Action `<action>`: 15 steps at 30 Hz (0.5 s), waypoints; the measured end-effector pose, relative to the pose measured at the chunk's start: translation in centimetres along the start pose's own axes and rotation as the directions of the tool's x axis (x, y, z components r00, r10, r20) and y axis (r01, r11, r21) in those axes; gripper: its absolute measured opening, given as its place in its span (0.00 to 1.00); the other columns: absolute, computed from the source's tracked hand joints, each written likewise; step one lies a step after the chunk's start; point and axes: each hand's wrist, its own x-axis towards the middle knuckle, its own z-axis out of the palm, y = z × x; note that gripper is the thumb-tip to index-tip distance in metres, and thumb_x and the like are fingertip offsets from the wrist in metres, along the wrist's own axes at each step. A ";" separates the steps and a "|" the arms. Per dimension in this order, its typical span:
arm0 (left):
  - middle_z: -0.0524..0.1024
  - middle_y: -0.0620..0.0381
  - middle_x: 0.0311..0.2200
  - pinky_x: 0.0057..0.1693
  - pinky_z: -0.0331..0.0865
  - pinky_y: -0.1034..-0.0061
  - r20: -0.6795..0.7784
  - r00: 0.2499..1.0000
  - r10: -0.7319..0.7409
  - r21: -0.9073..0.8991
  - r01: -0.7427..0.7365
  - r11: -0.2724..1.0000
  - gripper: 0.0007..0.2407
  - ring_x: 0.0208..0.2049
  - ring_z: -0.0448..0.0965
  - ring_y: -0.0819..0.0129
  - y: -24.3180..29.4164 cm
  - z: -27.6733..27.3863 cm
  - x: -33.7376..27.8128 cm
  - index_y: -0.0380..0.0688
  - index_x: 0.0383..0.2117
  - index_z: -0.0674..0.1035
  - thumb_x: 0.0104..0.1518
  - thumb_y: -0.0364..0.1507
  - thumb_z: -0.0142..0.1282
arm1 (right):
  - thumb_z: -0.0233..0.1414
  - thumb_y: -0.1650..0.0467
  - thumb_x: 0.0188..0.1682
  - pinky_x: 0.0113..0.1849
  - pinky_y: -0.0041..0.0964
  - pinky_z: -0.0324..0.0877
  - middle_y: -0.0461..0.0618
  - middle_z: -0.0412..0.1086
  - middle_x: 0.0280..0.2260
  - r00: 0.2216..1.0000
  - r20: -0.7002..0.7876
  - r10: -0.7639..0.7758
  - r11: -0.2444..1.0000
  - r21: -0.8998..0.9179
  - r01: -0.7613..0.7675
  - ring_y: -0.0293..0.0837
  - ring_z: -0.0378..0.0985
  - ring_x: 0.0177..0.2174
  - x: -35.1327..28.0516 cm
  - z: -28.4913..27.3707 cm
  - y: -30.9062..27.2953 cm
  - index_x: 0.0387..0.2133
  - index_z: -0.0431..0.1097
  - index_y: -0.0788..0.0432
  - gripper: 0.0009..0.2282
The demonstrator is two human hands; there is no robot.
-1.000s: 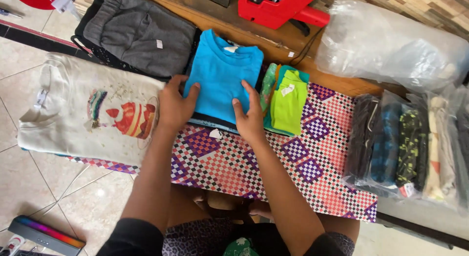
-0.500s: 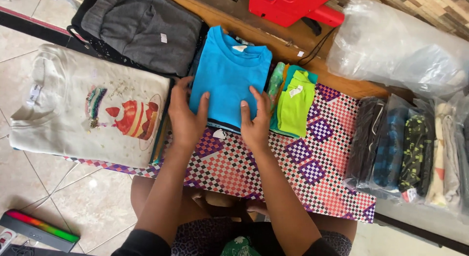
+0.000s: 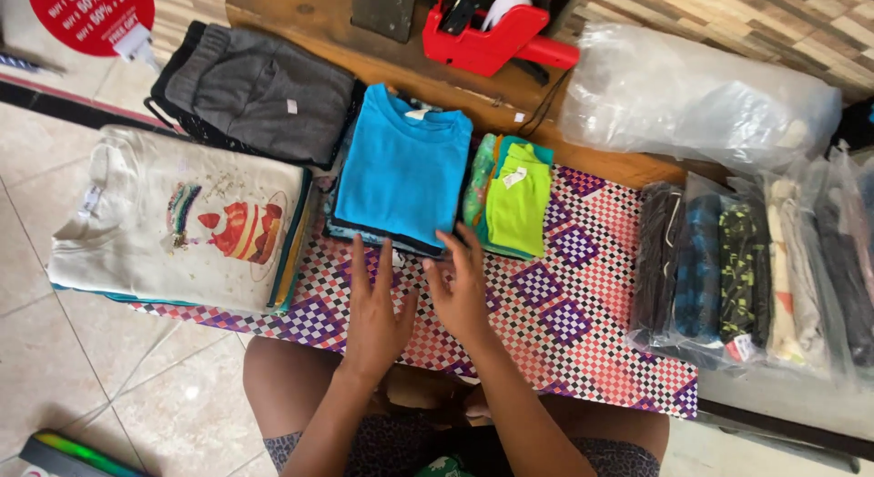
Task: The person folds a blue t-shirt and a black garment on a patterned table. They smooth and align each item, then place the folded pieces into a stack. The person reaches for another item from a nearby pile at the end.
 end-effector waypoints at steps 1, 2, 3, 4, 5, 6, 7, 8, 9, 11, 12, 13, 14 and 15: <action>0.47 0.25 0.69 0.61 0.66 0.42 -0.003 1.000 0.011 0.006 -0.011 1.000 0.33 0.66 0.57 0.27 1.0 -0.2 -0.5 0.42 0.68 0.64 0.53 0.23 0.64 | 0.53 0.68 0.56 0.49 0.53 0.77 0.70 0.48 0.63 1.000 -0.009 -0.006 1.000 0.007 0.006 0.67 0.71 0.53 -0.5 -0.7 -0.3 0.61 0.62 0.55 0.20; 0.53 0.27 0.66 0.57 0.72 0.44 0.073 0.997 -0.022 -0.044 0.026 0.999 0.30 0.61 0.65 0.29 2.0 -0.3 -1.0 0.41 0.66 0.66 0.54 0.23 0.62 | 0.53 0.69 0.55 0.48 0.50 0.78 0.68 0.51 0.61 0.999 0.037 0.006 0.999 0.045 -0.007 0.64 0.73 0.53 -1.1 -1.4 -0.6 0.61 0.62 0.56 0.20; 0.59 0.29 0.63 0.53 0.77 0.46 0.151 0.987 -0.052 -0.090 0.066 0.994 0.27 0.57 0.72 0.30 3.1 -0.4 -1.6 0.39 0.64 0.67 0.56 0.23 0.60 | 0.54 0.70 0.54 0.48 0.47 0.78 0.66 0.54 0.60 0.996 0.084 0.015 0.996 0.082 -0.022 0.60 0.74 0.53 -1.7 -2.2 -0.8 0.60 0.63 0.57 0.20; 0.59 0.29 0.63 0.53 0.77 0.46 0.149 0.988 -0.035 -0.085 0.048 0.995 0.27 0.57 0.72 0.30 2.7 0.7 -2.5 0.39 0.64 0.67 0.56 0.23 0.60 | 0.54 0.70 0.54 0.48 0.47 0.78 0.66 0.54 0.60 0.998 0.068 0.008 0.996 0.088 -0.014 0.60 0.74 0.53 -2.6 -3.3 -1.0 0.60 0.63 0.57 0.20; 0.63 0.32 0.60 0.55 0.74 0.48 0.178 0.982 0.061 -0.190 -0.026 0.981 0.23 0.58 0.71 0.35 2.4 1.9 -3.5 0.36 0.63 0.66 0.59 0.24 0.54 | 0.50 0.69 0.56 0.54 0.48 0.72 0.62 0.58 0.60 0.996 0.068 -0.056 0.995 0.088 0.050 0.58 0.69 0.58 -3.6 -4.6 -1.1 0.59 0.63 0.58 0.17; 0.68 0.35 0.58 0.58 0.71 0.50 0.197 0.967 0.163 -0.297 -0.100 0.950 0.20 0.60 0.69 0.40 2.1 3.2 -4.2 0.33 0.62 0.65 0.63 0.25 0.48 | 0.47 0.69 0.59 0.60 0.50 0.65 0.58 0.62 0.59 0.991 0.064 -0.121 0.990 0.084 0.116 0.55 0.63 0.63 -4.5 -5.9 -1.1 0.58 0.64 0.59 0.16; 0.68 0.35 0.58 0.58 0.71 0.50 0.197 0.963 0.184 -0.294 -0.121 0.948 0.20 0.60 0.69 0.40 3.4 3.5 -4.7 0.33 0.62 0.65 0.63 0.25 0.48 | 0.47 0.69 0.59 0.60 0.50 0.65 0.58 0.62 0.59 0.991 0.043 -0.129 0.989 0.084 0.125 0.55 0.63 0.63 -5.4 -7.4 -1.1 0.58 0.64 0.59 0.16; 0.74 0.40 0.52 0.56 0.72 0.56 0.198 0.956 0.217 -0.332 -0.143 0.932 0.16 0.54 0.75 0.46 4.9 4.0 -5.0 0.34 0.56 0.71 0.62 0.26 0.50 | 0.48 0.69 0.58 0.52 0.44 0.70 0.54 0.66 0.55 0.999 0.039 -0.027 0.990 0.138 0.021 0.50 0.71 0.54 -6.4 -9.1 -1.0 0.55 0.67 0.59 0.14; 0.81 0.45 0.46 0.54 0.72 0.62 0.199 0.948 0.250 -0.370 -0.163 0.915 0.13 0.48 0.81 0.52 6.5 4.7 -5.3 0.36 0.50 0.77 0.61 0.26 0.51 | 0.49 0.69 0.56 0.43 0.37 0.76 0.50 0.70 0.50 0.996 0.040 0.074 0.978 0.194 -0.081 0.44 0.78 0.46 -7.4 -11.0 -0.7 0.51 0.70 0.59 0.12; 0.81 0.50 0.45 0.50 0.75 0.66 0.287 0.924 0.254 -0.395 -0.128 0.910 0.13 0.45 0.82 0.57 10.3 5.9 -5.7 0.40 0.51 0.78 0.61 0.28 0.52 | 0.51 0.67 0.54 0.41 0.35 0.77 0.48 0.75 0.43 0.974 -0.013 0.225 0.946 0.241 -0.216 0.42 0.81 0.41 -9.0 -15.0 -0.5 0.47 0.73 0.58 0.12; 0.82 0.54 0.44 0.47 0.77 0.70 0.371 0.902 0.222 -0.405 -0.058 0.912 0.14 0.42 0.84 0.63 12.3 6.6 -6.2 0.44 0.51 0.78 0.60 0.29 0.52 | 0.52 0.65 0.52 0.39 0.33 0.79 0.47 0.80 0.37 0.927 -0.019 0.375 0.887 0.296 -0.353 0.40 0.84 0.36 -10.2 -17.2 -0.3 0.43 0.76 0.57 0.11; 0.82 0.54 0.44 0.47 0.77 0.70 0.399 0.878 0.264 -0.416 -0.084 0.905 0.14 0.42 0.84 0.63 14.5 7.5 -6.1 0.44 0.51 0.78 0.60 0.29 0.52 | 0.52 0.65 0.52 0.39 0.33 0.79 0.47 0.80 0.37 0.917 -0.071 0.391 0.884 0.305 -0.353 0.40 0.84 0.36 -10.7 -19.3 -0.3 0.43 0.76 0.57 0.11; 0.83 0.56 0.42 0.47 0.77 0.72 0.382 0.871 0.307 -0.452 -0.114 0.885 0.13 0.40 0.84 0.65 16.5 8.6 -6.2 0.45 0.49 0.79 0.60 0.29 0.53 | 0.53 0.65 0.52 0.37 0.33 0.79 0.46 0.80 0.35 0.910 -0.133 0.392 0.879 0.347 -0.327 0.39 0.84 0.35 -11.4 -21.5 -0.3 0.42 0.76 0.58 0.11; 0.83 0.58 0.40 0.48 0.76 0.74 0.364 0.864 0.349 -0.489 -0.142 0.861 0.11 0.39 0.84 0.67 18.4 9.6 -6.4 0.45 0.47 0.80 0.59 0.28 0.54 | 0.53 0.64 0.52 0.36 0.32 0.79 0.46 0.79 0.33 0.899 -0.195 0.391 0.874 0.385 -0.296 0.39 0.83 0.33 -12.0 -23.4 -0.3 0.40 0.76 0.58 0.11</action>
